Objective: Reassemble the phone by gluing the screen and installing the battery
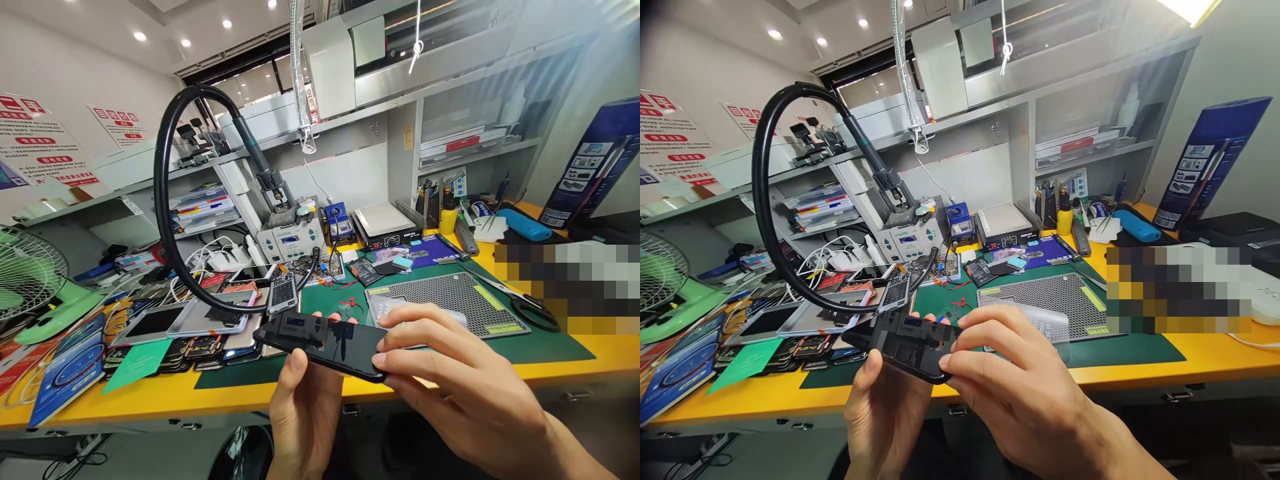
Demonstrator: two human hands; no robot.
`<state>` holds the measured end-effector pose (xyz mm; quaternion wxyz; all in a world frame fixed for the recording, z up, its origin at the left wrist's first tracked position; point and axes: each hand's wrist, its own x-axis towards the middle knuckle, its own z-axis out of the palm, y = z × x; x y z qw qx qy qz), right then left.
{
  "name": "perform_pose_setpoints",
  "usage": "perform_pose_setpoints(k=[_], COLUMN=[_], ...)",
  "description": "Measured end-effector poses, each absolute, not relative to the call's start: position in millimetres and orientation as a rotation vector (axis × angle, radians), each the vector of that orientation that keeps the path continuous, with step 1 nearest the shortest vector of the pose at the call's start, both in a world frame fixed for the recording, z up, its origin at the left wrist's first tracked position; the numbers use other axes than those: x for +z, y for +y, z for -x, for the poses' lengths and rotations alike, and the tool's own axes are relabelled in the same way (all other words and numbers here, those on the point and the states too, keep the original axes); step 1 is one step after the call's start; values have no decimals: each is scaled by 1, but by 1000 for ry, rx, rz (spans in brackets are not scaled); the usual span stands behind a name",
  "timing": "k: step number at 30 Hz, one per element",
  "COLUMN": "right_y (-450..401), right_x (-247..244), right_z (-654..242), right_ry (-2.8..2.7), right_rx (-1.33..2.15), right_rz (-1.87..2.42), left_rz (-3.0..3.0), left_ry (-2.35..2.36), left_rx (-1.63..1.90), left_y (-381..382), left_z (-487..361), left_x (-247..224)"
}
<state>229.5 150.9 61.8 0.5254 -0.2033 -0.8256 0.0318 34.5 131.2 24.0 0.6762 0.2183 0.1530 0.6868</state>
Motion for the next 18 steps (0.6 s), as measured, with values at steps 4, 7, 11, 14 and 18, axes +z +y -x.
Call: perform_pose_setpoints(k=[4, 7, 11, 14, 18], right_y=[150, 151, 153, 154, 153], right_x=[62, 61, 56, 52, 51], right_z=[-231, -233, -235, -237, -236], right_ry=[-1982, -2018, -2023, -2018, -1998], right_rx=[23, -19, -154, -229, -238], right_rz=[494, 508, 544, 566, 581], left_rz=[-467, -471, -503, -475, -436], left_ry=[354, 364, 370, 404, 546], left_rx=[1541, 1563, 1592, 1596, 1660], left_y=[132, 135, 136, 135, 130], left_z=[-35, -37, -41, -45, -49], left_x=[22, 24, 30, 36, 41])
